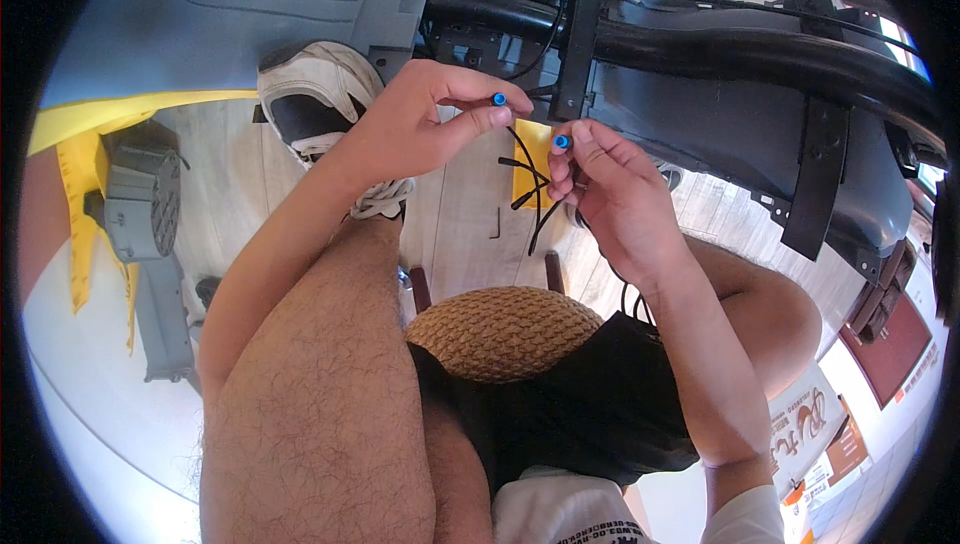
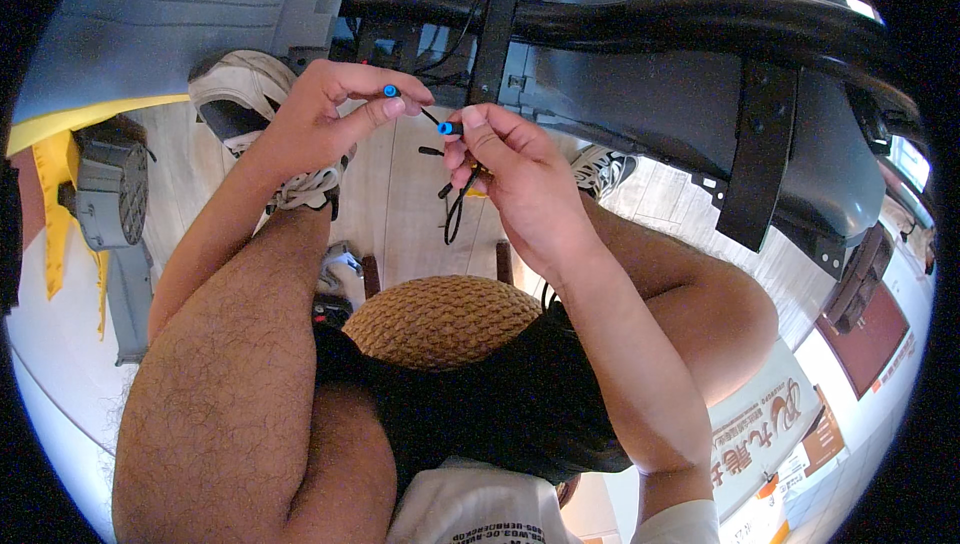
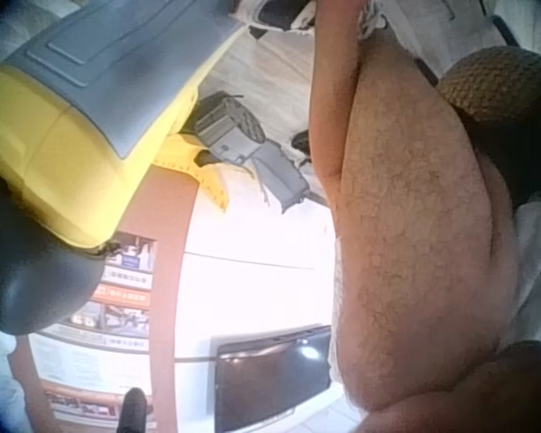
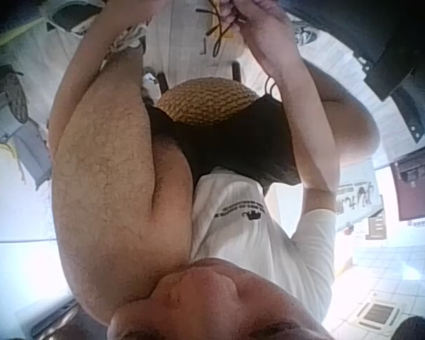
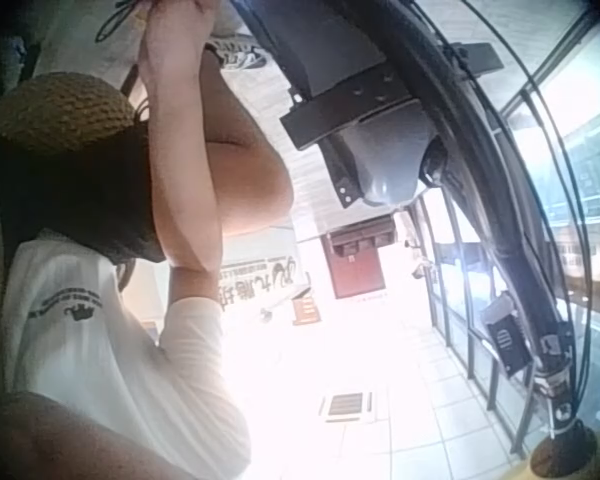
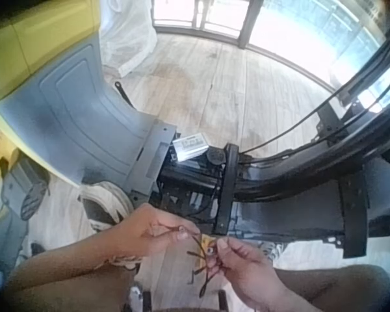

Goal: Connecting wires or repairing internal components of an electric scooter.

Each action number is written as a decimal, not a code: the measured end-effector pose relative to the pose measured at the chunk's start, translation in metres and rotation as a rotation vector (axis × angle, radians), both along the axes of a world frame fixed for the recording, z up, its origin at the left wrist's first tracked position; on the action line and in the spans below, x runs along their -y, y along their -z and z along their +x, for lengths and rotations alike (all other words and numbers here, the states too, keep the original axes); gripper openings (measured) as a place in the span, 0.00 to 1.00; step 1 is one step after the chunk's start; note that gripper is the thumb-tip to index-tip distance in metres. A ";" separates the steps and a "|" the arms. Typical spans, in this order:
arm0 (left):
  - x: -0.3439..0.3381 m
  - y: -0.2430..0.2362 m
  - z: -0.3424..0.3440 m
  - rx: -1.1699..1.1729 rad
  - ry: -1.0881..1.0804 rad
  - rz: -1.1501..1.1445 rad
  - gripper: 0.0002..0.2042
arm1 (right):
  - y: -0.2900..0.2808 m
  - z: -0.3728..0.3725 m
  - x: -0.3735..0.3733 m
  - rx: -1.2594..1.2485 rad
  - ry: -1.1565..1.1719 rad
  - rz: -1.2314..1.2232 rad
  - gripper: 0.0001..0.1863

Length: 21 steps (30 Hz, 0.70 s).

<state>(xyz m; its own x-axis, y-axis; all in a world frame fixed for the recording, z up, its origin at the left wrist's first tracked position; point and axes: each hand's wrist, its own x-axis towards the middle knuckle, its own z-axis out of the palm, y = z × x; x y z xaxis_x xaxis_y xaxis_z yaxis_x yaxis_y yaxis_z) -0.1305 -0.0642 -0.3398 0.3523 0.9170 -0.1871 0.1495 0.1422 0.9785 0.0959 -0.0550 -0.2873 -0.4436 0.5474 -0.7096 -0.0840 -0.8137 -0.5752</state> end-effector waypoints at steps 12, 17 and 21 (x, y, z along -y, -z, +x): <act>0.002 0.001 0.000 -0.055 -0.016 0.017 0.07 | -0.003 -0.006 0.001 0.189 -0.045 0.055 0.15; 0.003 0.005 0.002 -0.101 -0.022 0.069 0.07 | 0.001 -0.006 -0.002 0.296 -0.072 0.122 0.16; 0.003 0.000 0.005 -0.231 0.009 0.055 0.08 | 0.006 -0.010 -0.001 0.412 -0.082 0.232 0.17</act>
